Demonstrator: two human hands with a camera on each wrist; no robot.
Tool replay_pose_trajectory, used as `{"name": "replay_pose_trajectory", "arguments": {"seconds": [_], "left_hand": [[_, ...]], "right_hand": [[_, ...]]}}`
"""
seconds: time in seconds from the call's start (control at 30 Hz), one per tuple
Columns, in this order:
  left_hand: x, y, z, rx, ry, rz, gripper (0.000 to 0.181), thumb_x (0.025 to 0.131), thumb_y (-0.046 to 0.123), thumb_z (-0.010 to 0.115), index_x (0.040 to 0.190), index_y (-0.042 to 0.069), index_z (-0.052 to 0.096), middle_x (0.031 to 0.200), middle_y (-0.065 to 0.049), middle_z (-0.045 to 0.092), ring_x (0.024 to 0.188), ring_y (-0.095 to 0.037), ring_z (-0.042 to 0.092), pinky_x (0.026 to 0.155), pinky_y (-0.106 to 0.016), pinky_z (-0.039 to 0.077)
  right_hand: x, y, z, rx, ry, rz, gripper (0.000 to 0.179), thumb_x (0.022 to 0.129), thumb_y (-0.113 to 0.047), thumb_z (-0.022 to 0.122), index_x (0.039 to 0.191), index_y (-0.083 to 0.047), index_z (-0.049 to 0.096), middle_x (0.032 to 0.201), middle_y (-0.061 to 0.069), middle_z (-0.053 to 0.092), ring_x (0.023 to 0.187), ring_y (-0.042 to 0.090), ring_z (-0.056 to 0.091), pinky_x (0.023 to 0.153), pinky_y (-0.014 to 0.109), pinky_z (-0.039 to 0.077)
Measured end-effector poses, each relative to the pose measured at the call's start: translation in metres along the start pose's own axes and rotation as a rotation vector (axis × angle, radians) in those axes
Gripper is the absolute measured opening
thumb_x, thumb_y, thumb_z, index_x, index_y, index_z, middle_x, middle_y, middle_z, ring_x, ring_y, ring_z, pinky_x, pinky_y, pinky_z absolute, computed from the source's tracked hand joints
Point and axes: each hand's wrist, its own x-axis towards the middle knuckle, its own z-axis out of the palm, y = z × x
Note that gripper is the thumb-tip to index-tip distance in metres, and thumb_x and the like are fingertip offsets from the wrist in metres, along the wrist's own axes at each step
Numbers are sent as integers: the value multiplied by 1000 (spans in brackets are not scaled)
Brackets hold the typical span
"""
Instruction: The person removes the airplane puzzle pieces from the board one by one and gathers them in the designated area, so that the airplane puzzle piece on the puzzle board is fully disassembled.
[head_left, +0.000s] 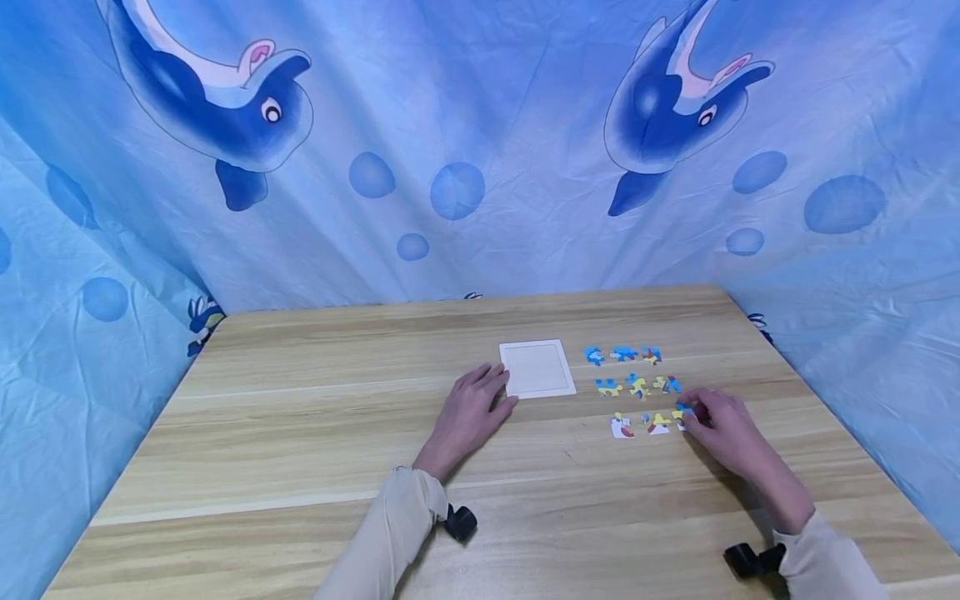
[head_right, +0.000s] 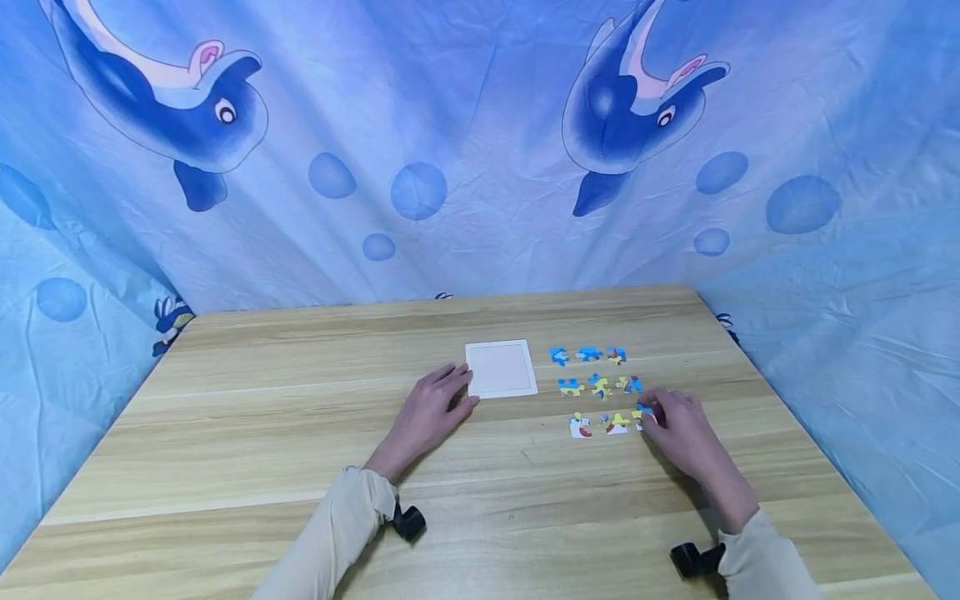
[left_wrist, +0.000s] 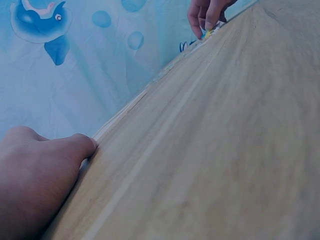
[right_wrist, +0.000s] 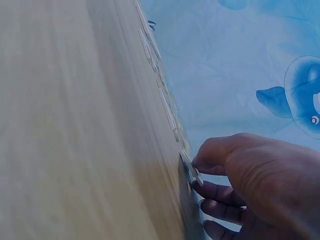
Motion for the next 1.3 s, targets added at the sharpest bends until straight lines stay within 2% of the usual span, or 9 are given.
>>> {"name": "replay_pose_trajectory", "arguments": {"seconds": [0.37, 0.57, 0.83, 0.97, 1.1, 1.3], "left_hand": [[0, 0, -2, -1, 12, 7, 47, 96, 39, 56, 131, 9, 60, 138, -8, 55, 132, -27, 45, 109, -44, 36], [0, 0, -1, 5, 4, 8, 46, 97, 39, 55, 131, 9, 60, 138, -7, 55, 132, -27, 45, 109, -44, 35], [0, -2, -1, 3, 14, 11, 46, 96, 39, 55, 130, 8, 60, 137, -8, 55, 132, -28, 45, 108, -45, 36], [0, -2, -1, 10, -6, -6, 47, 97, 40, 53, 132, 9, 59, 139, -7, 54, 133, -26, 44, 109, -44, 35], [0, -2, 0, 17, -24, -21, 49, 97, 42, 52, 134, 10, 58, 140, -7, 53, 134, -25, 43, 110, -43, 34], [0, -1, 0, -9, -17, -31, 51, 97, 43, 51, 136, 10, 55, 141, -9, 52, 135, -25, 42, 111, -43, 33]], "right_hand": [[4, -8, -1, -58, -69, 134, 27, 85, -8, 60, 110, 4, 59, 87, 12, 56, 85, 32, 46, 73, 46, 38], [2, -7, 2, -56, -41, 99, 21, 84, -5, 62, 104, 1, 61, 86, 11, 56, 82, 29, 47, 75, 48, 37], [0, -3, 5, -54, -10, 62, 20, 87, -7, 62, 105, 0, 60, 88, 12, 56, 86, 30, 46, 73, 45, 36], [0, -2, 5, -44, 3, 39, 17, 88, -6, 62, 104, 0, 61, 87, 10, 56, 83, 28, 47, 74, 45, 36], [0, -1, 4, -32, 5, 31, 17, 89, -7, 62, 104, 0, 61, 86, 9, 57, 81, 26, 48, 74, 45, 36], [-1, -2, 4, -35, 26, 37, 20, 90, -8, 61, 108, 0, 61, 86, 10, 56, 83, 27, 47, 69, 40, 37]]}}
